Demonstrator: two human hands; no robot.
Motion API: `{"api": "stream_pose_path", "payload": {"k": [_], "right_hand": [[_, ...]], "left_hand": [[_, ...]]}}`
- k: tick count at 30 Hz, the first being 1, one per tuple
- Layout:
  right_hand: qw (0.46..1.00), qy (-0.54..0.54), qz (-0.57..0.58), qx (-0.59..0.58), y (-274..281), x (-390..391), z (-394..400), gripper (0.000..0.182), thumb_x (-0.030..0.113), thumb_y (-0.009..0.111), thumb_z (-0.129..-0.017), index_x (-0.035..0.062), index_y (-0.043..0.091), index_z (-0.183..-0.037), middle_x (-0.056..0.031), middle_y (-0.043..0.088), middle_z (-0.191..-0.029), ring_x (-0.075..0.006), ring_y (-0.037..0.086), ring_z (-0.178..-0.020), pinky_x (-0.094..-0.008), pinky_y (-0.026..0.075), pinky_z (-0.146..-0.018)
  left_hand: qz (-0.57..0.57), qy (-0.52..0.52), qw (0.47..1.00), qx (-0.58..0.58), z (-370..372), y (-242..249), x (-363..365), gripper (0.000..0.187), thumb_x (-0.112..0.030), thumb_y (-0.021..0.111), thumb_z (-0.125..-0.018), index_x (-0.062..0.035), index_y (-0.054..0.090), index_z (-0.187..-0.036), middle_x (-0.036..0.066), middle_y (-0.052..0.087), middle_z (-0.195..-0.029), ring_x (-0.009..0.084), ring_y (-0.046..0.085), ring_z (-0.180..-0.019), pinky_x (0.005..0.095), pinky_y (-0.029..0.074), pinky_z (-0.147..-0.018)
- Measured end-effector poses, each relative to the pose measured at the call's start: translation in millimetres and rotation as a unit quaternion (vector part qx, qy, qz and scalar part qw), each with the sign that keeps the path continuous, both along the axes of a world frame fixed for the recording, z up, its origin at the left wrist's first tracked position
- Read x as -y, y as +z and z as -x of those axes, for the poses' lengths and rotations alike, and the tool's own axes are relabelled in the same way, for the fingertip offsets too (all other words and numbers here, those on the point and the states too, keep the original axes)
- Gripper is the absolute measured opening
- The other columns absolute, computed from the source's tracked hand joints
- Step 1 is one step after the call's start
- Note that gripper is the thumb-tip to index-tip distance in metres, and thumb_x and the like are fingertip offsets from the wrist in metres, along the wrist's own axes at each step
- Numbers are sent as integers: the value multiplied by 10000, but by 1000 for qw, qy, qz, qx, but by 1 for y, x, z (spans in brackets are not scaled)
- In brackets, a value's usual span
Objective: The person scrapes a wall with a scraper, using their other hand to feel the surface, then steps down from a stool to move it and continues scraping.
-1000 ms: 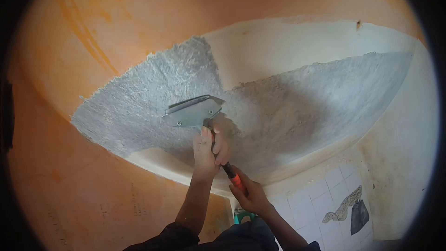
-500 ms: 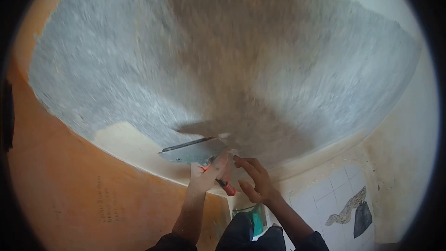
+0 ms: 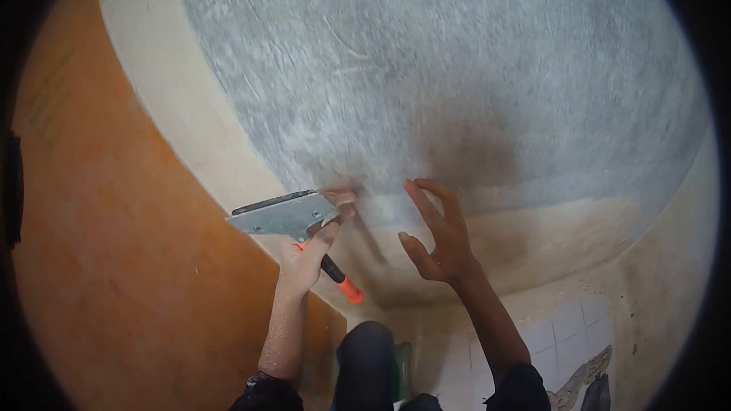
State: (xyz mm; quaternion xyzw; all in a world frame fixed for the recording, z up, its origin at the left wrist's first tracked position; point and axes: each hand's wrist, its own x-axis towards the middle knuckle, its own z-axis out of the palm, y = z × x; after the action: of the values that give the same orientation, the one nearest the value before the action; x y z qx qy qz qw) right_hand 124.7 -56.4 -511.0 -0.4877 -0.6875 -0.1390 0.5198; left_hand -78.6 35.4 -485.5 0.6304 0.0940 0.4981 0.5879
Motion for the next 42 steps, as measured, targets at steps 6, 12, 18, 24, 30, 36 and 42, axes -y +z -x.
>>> {"api": "stream_pose_path", "payload": {"k": [6,12,18,24,30,36,42], "right_hand": [[984,55,156,-68,-43,18,12,592,194,624,-846,52,466,-1398,-202,473,-1308,-344,474,-1212,-401,380,-1030],[922,70,346,-160,-194,14,69,575,283,619,-911,95,437,-1423,-218,470,-1320,-356,481,-1218,-399,393,-1025],[888,30,410,-205,-303,73,123,562,292,589,-927,61,433,-1414,-236,473,-1332,-383,476,-1227,-425,399,-1021],[867,10,430,-251,-375,98,191,506,242,546,-948,48,438,-1402,-218,484,-1328,-389,475,-1217,-440,388,-1028],[892,-24,423,-160,-449,117,240,476,197,520,-946,75,451,-1401,-184,477,-1352,-362,446,-1265,-459,361,-1055],[834,-218,497,-95,-507,144,268,529,235,539,-934,137,414,-1439,-227,412,-1404,-426,407,-1293,-505,318,-1085],[760,-219,528,-308,-530,150,268,616,251,558,-922,208,331,-1493,-348,322,-1425,-522,360,-1299,-550,319,-1072]], "left_hand": [[-10,53,986,-158,24,-25,-2,331,32,498,-896,40,535,-1225,129,553,-1288,234,532,-1229,456,462,-1040],[158,127,902,-382,77,-151,-28,227,-142,616,-888,20,561,-1037,43,568,-897,126,563,-868,295,470,-749],[174,86,879,-435,128,-308,26,186,-140,596,-829,17,567,-923,34,531,-699,116,515,-657,308,444,-596],[195,80,802,-559,190,-429,86,250,-124,599,-800,47,595,-983,125,635,-794,221,622,-764,374,496,-699],[266,106,834,-472,223,-503,126,430,-73,603,-760,39,563,-1173,220,599,-1146,295,607,-1037,369,468,-893],[195,198,844,-459,269,-568,134,394,-101,590,-759,66,568,-1115,173,619,-953,253,600,-896,367,466,-829],[308,155,754,-558,278,-590,134,434,-107,584,-767,69,548,-1163,210,607,-1053,299,595,-1009,374,447,-890]]}}
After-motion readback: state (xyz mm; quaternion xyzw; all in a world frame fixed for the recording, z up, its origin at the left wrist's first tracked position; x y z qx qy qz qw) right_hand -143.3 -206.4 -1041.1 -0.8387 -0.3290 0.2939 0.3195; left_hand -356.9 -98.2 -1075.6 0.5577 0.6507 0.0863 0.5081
